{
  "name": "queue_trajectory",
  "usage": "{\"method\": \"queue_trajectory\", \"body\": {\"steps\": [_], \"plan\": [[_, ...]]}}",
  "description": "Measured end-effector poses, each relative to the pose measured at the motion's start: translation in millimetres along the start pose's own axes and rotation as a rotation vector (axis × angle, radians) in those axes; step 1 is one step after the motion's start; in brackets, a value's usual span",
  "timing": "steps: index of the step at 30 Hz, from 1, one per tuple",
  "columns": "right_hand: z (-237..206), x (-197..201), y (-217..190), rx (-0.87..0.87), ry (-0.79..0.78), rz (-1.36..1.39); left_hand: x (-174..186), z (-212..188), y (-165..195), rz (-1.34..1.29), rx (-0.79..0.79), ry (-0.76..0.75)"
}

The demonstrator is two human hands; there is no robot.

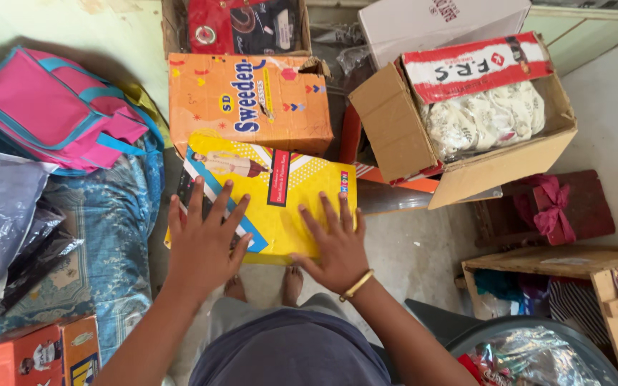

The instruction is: The person folds a purple garment and places it into a clear plastic bag, then ties the bag with a string. They then move to a stack of boxes, pick up a folded plaid cloth, and place it on the table. Finally, they handle several cardboard boxes, moving them between the floor and the table.

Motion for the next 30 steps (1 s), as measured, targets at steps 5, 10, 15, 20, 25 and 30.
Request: {"method": "queue_trajectory", "body": {"steps": [5,10,15,20,25,30], "plan": [[0,-26,-8,0.089,-0.054,-0.035,-23,-5,-14,-0.016,-0.022,-0.035],[-3,-55,1,0.093,-0.093,-0.05,-55,-22,-22,-0.032,-0.009,-0.022],[3,-74,3,0.099,-0.149,-0.083,-73,-24,-35,-0.066,0.012,-0.061],[5,-77,1,0.119,-0.139,-0.104,-74,-23,-36,-0.051,0.007,-0.048],[3,-85,7,0.109,-0.194,-0.082,-81,-26,-38,-0.042,0.01,-0.046],[-2,-92,61,-0.194,-0.079,0.264,-95,-57,-90,-0.3,0.304,0.199]]}}
Point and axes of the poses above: each hand's wrist, its own z-axis towards the middle knuckle, its own x-axis out of the back of the hand, y = z × x, the point moved 7 cm from there along z, towards the middle knuckle, and after that the axes turned 14 degrees about -x, right-handed, at the moved point
